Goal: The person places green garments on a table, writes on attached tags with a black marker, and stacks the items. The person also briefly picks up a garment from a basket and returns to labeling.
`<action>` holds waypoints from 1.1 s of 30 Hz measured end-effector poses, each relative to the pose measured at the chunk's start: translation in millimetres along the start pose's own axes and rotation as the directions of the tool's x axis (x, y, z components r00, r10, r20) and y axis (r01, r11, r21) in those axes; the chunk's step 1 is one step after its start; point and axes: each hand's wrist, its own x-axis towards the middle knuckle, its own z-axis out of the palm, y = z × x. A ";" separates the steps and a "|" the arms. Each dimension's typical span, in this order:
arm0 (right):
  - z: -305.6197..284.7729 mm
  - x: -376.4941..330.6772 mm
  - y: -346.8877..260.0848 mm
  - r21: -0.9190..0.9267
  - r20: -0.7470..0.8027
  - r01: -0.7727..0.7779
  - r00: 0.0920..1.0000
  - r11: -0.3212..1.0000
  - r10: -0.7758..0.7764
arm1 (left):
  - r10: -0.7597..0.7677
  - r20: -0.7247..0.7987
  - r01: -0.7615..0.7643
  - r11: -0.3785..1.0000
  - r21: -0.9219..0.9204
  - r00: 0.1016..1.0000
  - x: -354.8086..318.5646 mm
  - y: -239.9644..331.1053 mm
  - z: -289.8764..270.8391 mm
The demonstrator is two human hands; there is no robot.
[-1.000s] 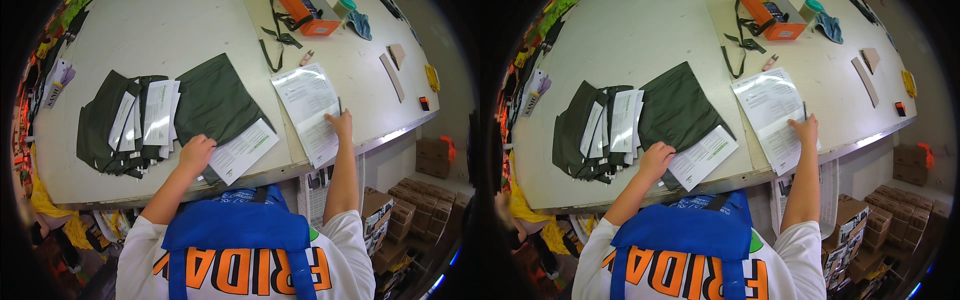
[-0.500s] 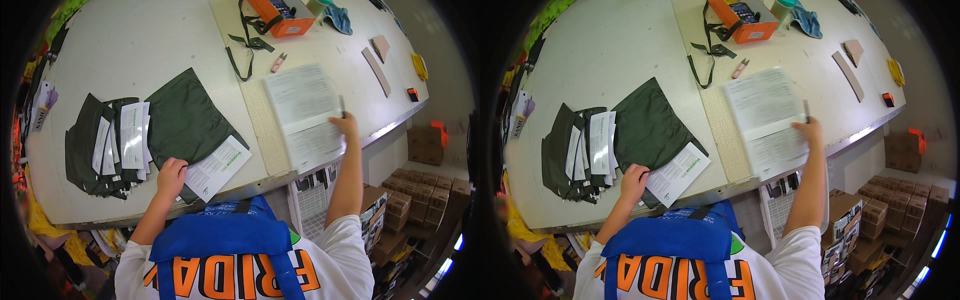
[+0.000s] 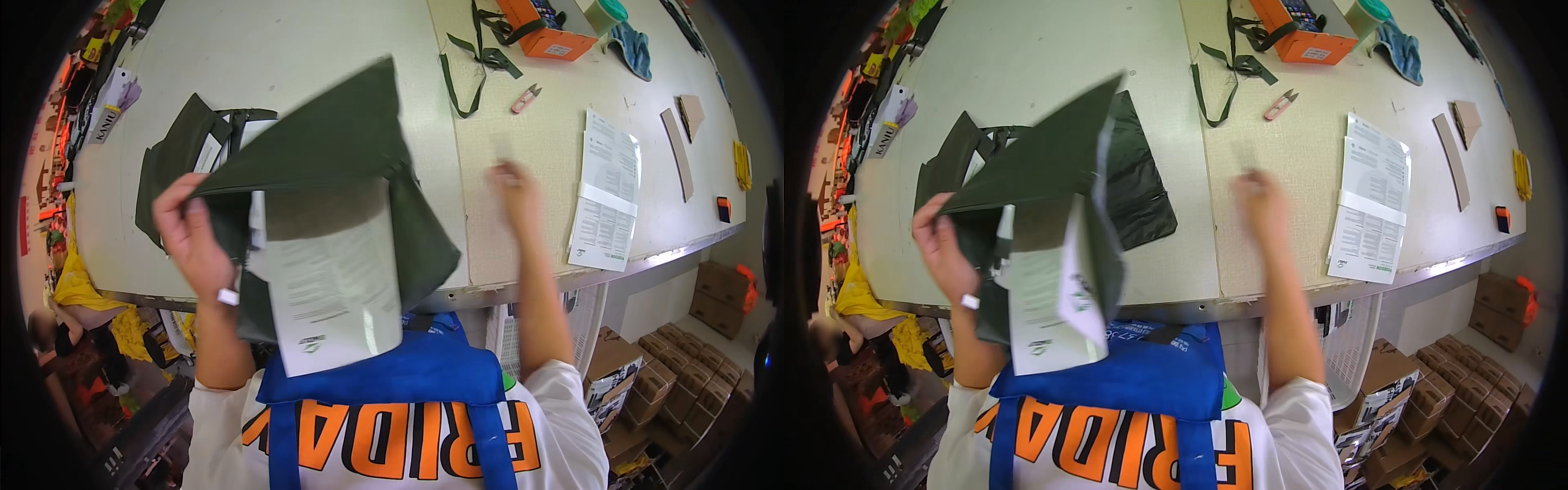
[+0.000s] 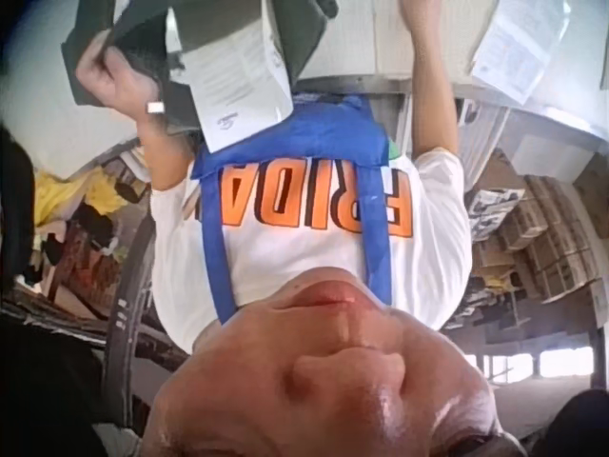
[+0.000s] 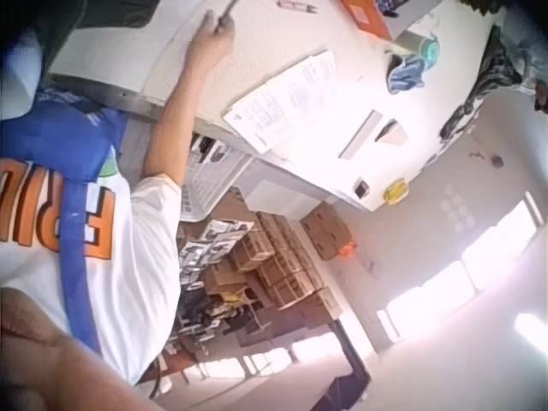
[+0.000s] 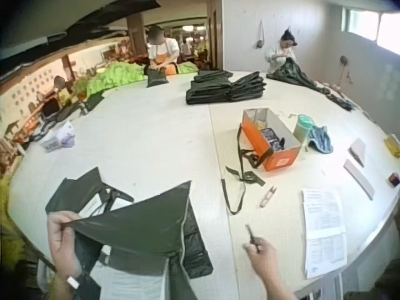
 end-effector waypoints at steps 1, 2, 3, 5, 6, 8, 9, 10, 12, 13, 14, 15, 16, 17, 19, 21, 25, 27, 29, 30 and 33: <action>36.3 -17.3 -29.3 -0.085 0.065 0.046 0.997 0.995 -0.041 | 0.030 -0.063 -0.028 0.999 0.027 0.998 8.5 8.0 -10.3; 76.4 -22.5 -28.0 -0.056 0.092 0.073 0.993 0.996 -0.068 | 0.067 -0.125 -0.061 0.997 0.055 0.990 17.1 15.1 -21.9; 94.7 -34.2 -54.2 -0.150 0.089 0.084 0.993 0.985 -0.071 | 0.123 -0.159 -0.114 0.991 0.070 0.980 24.6 14.3 -41.8; 108.3 -39.1 -73.3 -0.234 0.149 0.075 0.988 0.969 -0.040 | 0.211 -0.228 -0.204 0.977 0.056 0.951 38.8 11.4 -74.5; 118.3 -32.4 -69.6 -0.231 0.216 0.061 0.976 0.971 -0.010 | 0.281 -0.194 -0.271 0.959 0.076 0.940 42.3 4.7 -89.0; 121.3 -27.1 -64.5 -0.195 0.246 0.093 0.968 0.976 -0.042 | 0.272 -0.187 -0.259 0.962 0.091 0.944 48.3 -14.1 -110.3; 113.1 -26.8 -57.2 -0.171 0.216 0.143 0.971 0.975 -0.104 | 0.295 -0.186 -0.266 0.949 0.168 0.937 48.9 -30.6 -121.9; 103.2 -28.3 -50.9 -0.152 0.180 0.188 0.971 0.970 -0.160 | 0.316 -0.178 -0.271 0.933 0.236 0.932 50.1 -51.5 -129.9; 94.1 -32.9 -56.8 -0.241 0.155 0.114 0.985 0.964 -0.077 | 0.333 -0.134 -0.250 0.872 0.420 0.933 44.9 -94.8 -144.5; 96.7 -42.8 -74.2 -0.272 0.179 0.094 0.983 0.958 -0.046 | 0.335 -0.121 -0.227 0.822 0.523 0.934 39.8 -122.4 -155.2; 102.8 -51.9 -90.7 -0.298 0.195 0.073 0.981 0.952 -0.014 | 0.291 -0.015 -0.202 0.701 0.684 0.957 35.4 -141.2 -160.7; 112.9 -61.4 -103.2 -0.391 0.210 0.097 0.977 0.915 -0.014 | 0.241 0.113 -0.241 0.613 0.752 0.964 28.8 -152.1 -157.3; 127.5 -68.5 -104.2 -0.402 0.182 0.118 0.982 0.908 -0.047 | 0.081 0.191 -0.199 0.627 0.753 0.978 18.5 -169.8 -160.3; 135.7 -65.4 -100.4 -0.370 0.203 0.076 0.979 0.926 0.000 | 0.020 0.213 -0.176 0.642 0.746 0.977 4.4 -187.8 -163.6; 147.9 -59.9 -87.4 -0.325 0.197 0.041 0.980 0.945 0.026 | -0.039 0.198 -0.133 0.612 0.780 0.979 -13.0 -202.5 -157.8; 125.7 -50.1 -75.5 -0.247 0.275 0.116 0.960 0.962 -0.045 | -0.066 0.164 -0.089 0.615 0.784 0.984 -21.3 -204.3 -150.5; 1.6 -31.9 -42.6 -0.020 0.126 -0.059 0.990 0.998 0.061 | -0.163 0.078 0.055 0.679 0.732 0.984 -31.6 -208.1 -153.3; -80.5 -33.7 -20.6 0.088 -0.037 0.009 0.999 0.996 -0.006 | -0.229 -0.145 0.258 0.609 0.750 0.963 -36.6 -218.3 -166.9; -159.2 -17.0 50.3 0.045 -0.078 0.041 0.996 0.998 -0.037 | -0.329 -0.459 0.565 0.504 0.653 0.825 -31.9 -221.8 -165.7; -186.2 -15.0 65.6 -0.074 -0.097 -0.124 0.988 0.989 0.117 | -0.405 -0.597 0.721 0.416 0.554 0.692 -29.0 -221.4 -162.2; -229.7 9.1 146.8 -0.417 -0.116 -0.180 0.983 0.891 0.145 | -0.640 -0.618 0.889 0.352 0.292 0.456 -27.0 -249.0 -183.9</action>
